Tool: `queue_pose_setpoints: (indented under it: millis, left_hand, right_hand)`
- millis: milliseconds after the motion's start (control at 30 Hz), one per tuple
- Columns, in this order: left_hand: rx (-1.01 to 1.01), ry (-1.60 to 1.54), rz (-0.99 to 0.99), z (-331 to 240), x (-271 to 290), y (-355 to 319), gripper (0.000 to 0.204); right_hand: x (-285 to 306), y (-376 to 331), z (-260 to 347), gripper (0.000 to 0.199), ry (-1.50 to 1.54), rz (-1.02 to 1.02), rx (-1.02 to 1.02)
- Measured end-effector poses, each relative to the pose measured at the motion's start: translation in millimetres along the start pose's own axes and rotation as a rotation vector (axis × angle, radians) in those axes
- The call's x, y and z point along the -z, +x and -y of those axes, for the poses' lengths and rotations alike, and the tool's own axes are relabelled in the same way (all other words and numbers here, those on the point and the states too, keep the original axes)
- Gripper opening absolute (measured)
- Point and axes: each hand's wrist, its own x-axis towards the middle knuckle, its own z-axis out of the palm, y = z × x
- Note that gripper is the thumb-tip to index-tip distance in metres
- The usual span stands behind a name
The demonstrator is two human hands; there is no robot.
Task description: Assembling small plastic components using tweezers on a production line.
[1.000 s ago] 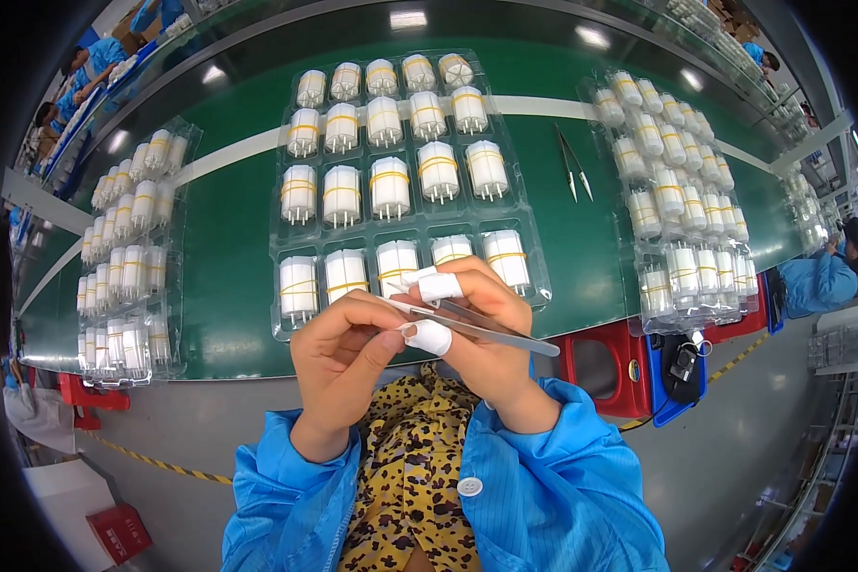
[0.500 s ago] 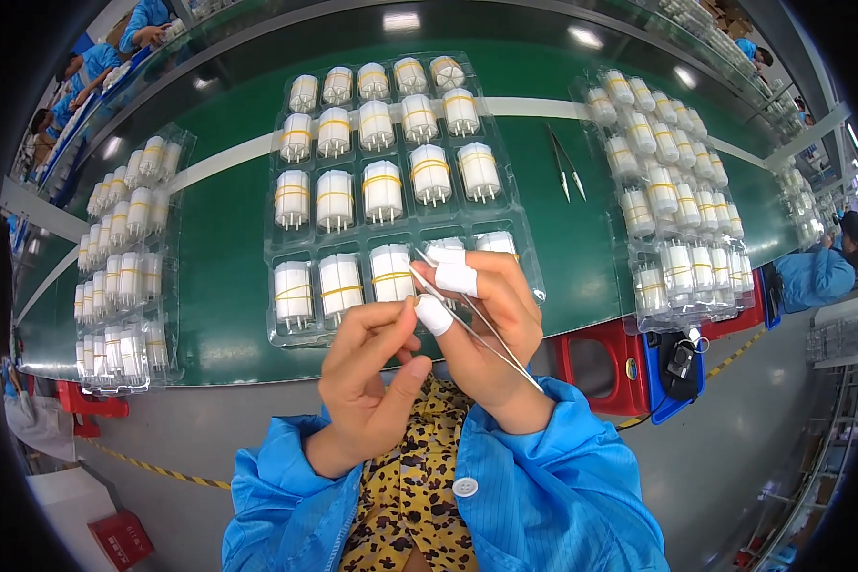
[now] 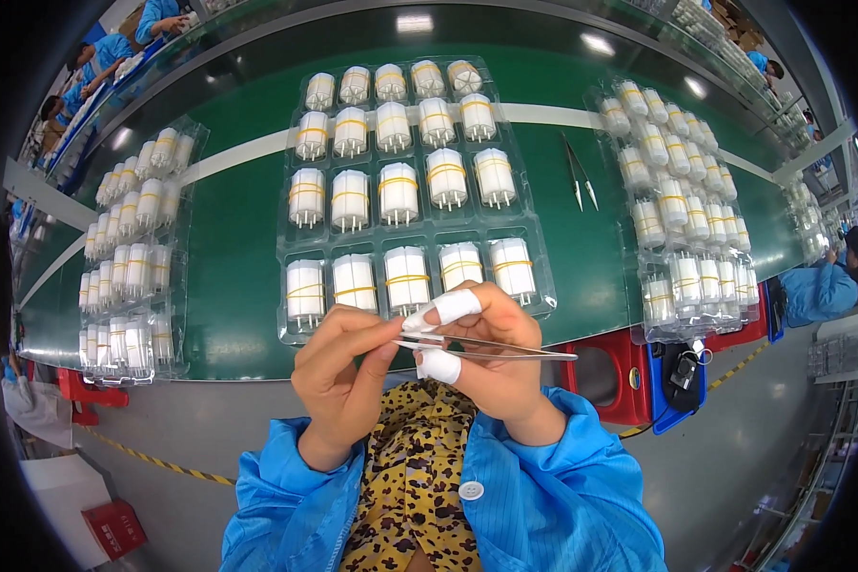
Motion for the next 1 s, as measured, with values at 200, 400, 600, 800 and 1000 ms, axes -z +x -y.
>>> queue_pose_setpoints:
  millis: [200, 400, 600, 800, 1000]
  left_hand:
    - [0.057, -0.202, -0.010, 3, -5, -2, 0.020]
    - [-0.033, -0.076, -0.062, 6, 0, -1, 0.019]
    - [-0.089, -0.040, -0.068, 7, 0, 2, 0.017]
    - [-0.134, 0.607, 0.086, 8, 22, 18, 0.031]
    - [0.041, 1.054, 0.147, 11, 21, 14, 0.042]
  right_hand:
    - [-5, -4, -8, 0.026, 0.210, -0.120, 0.022]
    - [-2, 1, -2, 0.023, 0.013, -0.072, -0.086]
    - [4, 7, -5, 0.021, 0.030, -0.015, -0.038]
    - [21, 16, -2, 0.019, -0.236, -0.090, 0.152]
    - [31, 20, -4, 0.025, 0.136, -0.034, -0.010]
